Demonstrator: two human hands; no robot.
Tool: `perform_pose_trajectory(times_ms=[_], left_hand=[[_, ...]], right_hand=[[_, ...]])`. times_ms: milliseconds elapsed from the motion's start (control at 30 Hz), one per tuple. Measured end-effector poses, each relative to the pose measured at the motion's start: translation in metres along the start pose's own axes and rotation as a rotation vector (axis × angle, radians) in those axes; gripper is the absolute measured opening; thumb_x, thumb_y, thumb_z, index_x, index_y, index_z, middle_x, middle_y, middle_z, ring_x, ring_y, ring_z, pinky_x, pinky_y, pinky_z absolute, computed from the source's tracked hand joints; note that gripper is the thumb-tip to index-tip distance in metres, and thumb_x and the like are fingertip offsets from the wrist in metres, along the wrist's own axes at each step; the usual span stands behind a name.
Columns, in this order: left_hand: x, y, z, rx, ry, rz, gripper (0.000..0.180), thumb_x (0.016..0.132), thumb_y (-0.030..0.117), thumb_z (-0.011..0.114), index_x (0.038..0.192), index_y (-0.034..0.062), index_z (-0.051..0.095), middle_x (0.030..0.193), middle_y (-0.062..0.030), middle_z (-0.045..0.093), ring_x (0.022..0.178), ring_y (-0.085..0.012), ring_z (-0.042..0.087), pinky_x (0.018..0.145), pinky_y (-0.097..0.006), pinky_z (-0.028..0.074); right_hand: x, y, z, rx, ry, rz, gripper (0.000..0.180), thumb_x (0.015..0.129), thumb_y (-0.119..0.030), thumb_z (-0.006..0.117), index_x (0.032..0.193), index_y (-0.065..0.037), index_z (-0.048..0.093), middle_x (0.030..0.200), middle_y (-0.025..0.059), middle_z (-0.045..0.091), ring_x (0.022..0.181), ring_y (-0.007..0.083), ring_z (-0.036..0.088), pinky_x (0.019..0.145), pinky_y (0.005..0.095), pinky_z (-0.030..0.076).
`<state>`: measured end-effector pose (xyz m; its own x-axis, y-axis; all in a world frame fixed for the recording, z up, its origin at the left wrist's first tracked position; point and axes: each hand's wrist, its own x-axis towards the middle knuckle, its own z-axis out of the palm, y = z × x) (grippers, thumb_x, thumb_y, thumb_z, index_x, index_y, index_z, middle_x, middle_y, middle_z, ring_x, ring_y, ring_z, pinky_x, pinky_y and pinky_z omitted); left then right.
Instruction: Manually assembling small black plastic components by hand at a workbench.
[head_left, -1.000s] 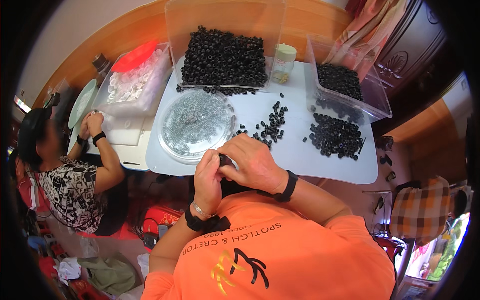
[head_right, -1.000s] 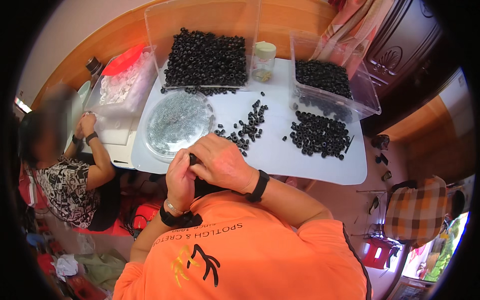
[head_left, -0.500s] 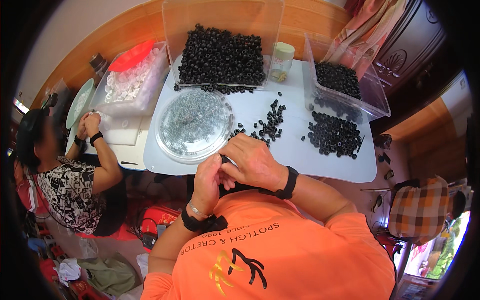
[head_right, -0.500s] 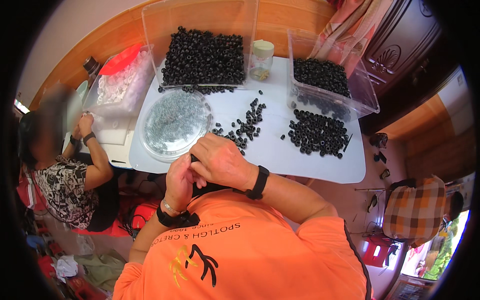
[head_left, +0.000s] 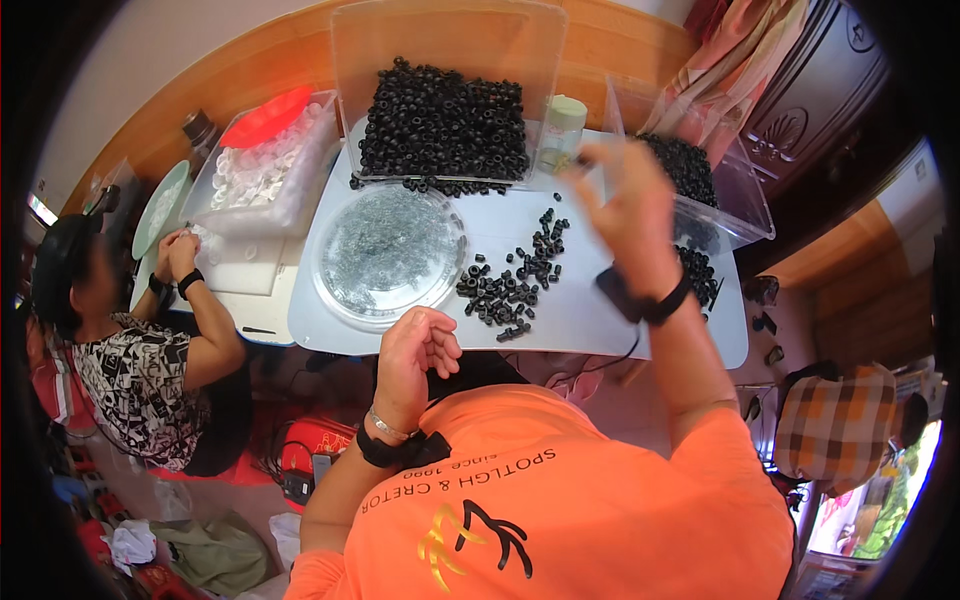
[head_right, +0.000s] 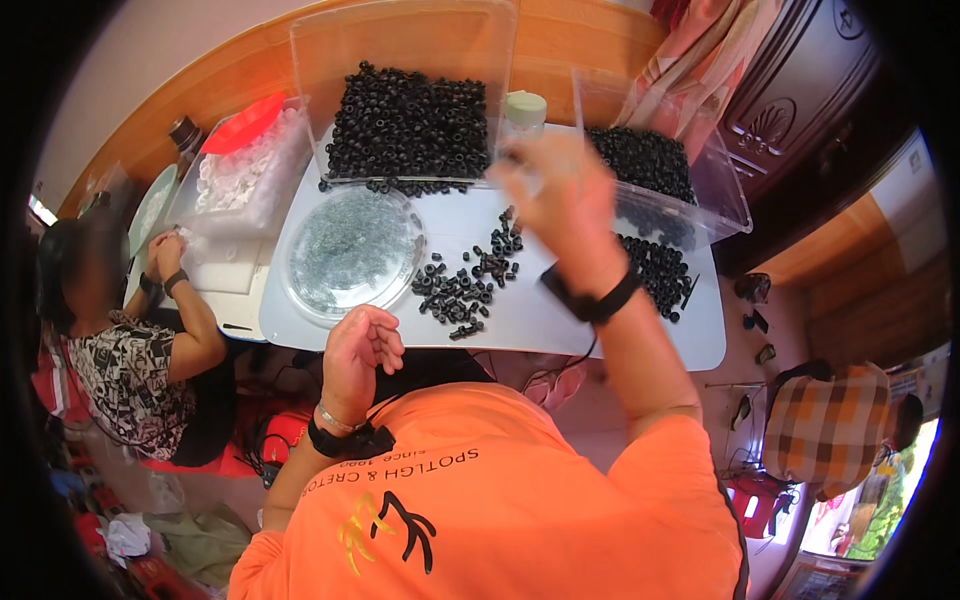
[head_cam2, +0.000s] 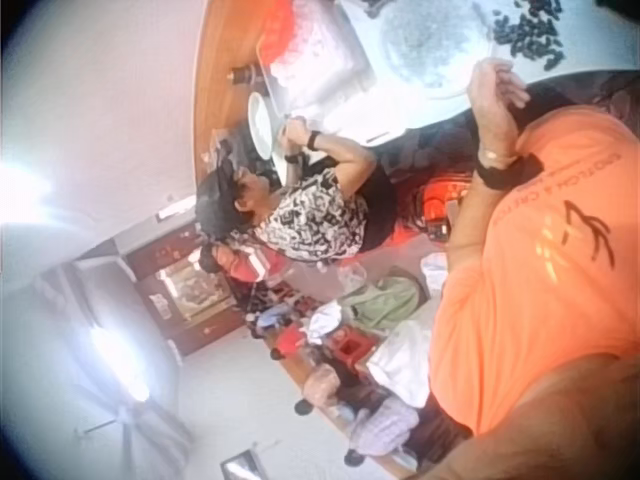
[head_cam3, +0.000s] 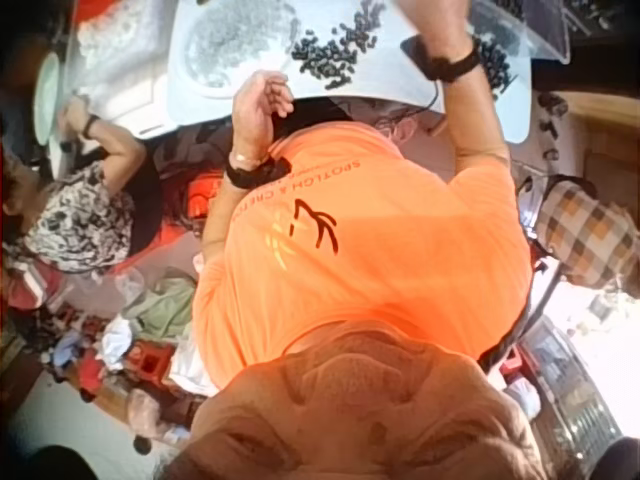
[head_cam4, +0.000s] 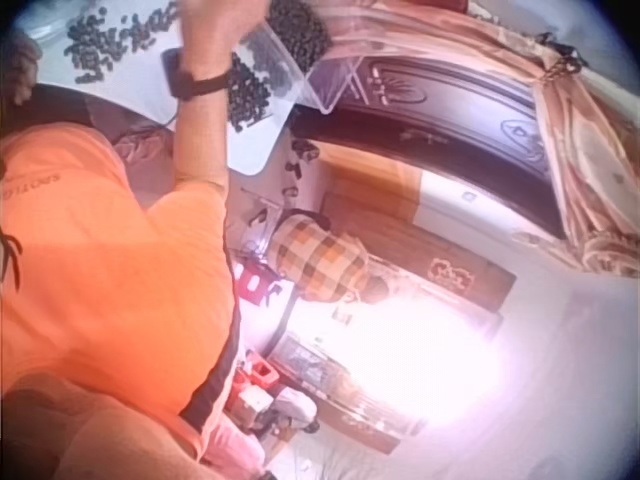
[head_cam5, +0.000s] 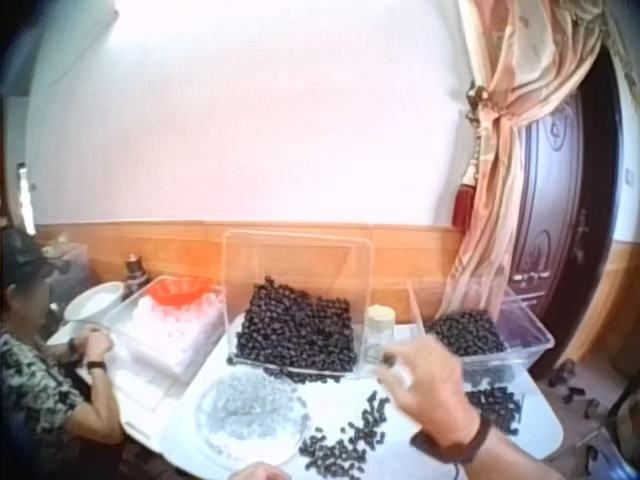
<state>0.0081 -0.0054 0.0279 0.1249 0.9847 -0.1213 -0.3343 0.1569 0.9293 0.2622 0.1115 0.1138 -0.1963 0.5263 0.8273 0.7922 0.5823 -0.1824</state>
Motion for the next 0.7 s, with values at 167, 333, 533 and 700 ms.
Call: perform_pose_trajectory(times_ms=[167,333,533,700], left_hand=[[-0.003,0.000,0.000,0.014,-0.001,-0.008,0.035,0.099,0.029,0.038,0.092,0.0003,0.056,0.071,-0.0085,0.060,0.056,-0.0131,0.055,0.051,-0.022,0.042],[-0.001,0.000,-0.001,0.049,-0.033,-0.020,0.031,0.097,0.027,0.040,0.091,0.0006,0.057,0.072,-0.0081,0.060,0.056,-0.0126,0.055,0.051,-0.022,0.042],[-0.005,0.001,-0.002,0.051,-0.004,-0.072,0.030,0.097,0.025,0.040,0.090,0.0015,0.057,0.072,-0.0075,0.061,0.056,-0.0122,0.055,0.051,-0.022,0.042],[-0.003,-0.001,0.000,0.060,-0.010,-0.081,0.030,0.097,0.026,0.041,0.090,0.0016,0.057,0.072,-0.0069,0.060,0.056,-0.0121,0.055,0.052,-0.022,0.042]], right_hand=[[0.024,0.057,-0.027,-0.172,0.209,0.050,0.025,0.079,-0.013,0.069,0.103,-0.006,0.068,0.100,0.0121,0.067,0.091,0.0294,0.062,0.084,0.0366,0.049],[-0.028,0.047,-0.010,0.155,-0.268,0.300,0.017,0.079,-0.015,0.067,0.091,-0.004,0.069,0.092,0.0139,0.067,0.088,0.0296,0.063,0.079,0.0363,0.049],[-0.074,0.046,-0.003,0.154,-0.618,0.429,0.016,0.078,-0.015,0.064,0.086,-0.003,0.069,0.081,0.0144,0.067,0.076,0.0309,0.063,0.069,0.0393,0.048],[-0.079,0.045,-0.008,0.181,-0.682,0.520,0.017,0.078,-0.015,0.065,0.088,-0.001,0.069,0.079,0.0132,0.067,0.072,0.0262,0.063,0.067,0.0352,0.048]])
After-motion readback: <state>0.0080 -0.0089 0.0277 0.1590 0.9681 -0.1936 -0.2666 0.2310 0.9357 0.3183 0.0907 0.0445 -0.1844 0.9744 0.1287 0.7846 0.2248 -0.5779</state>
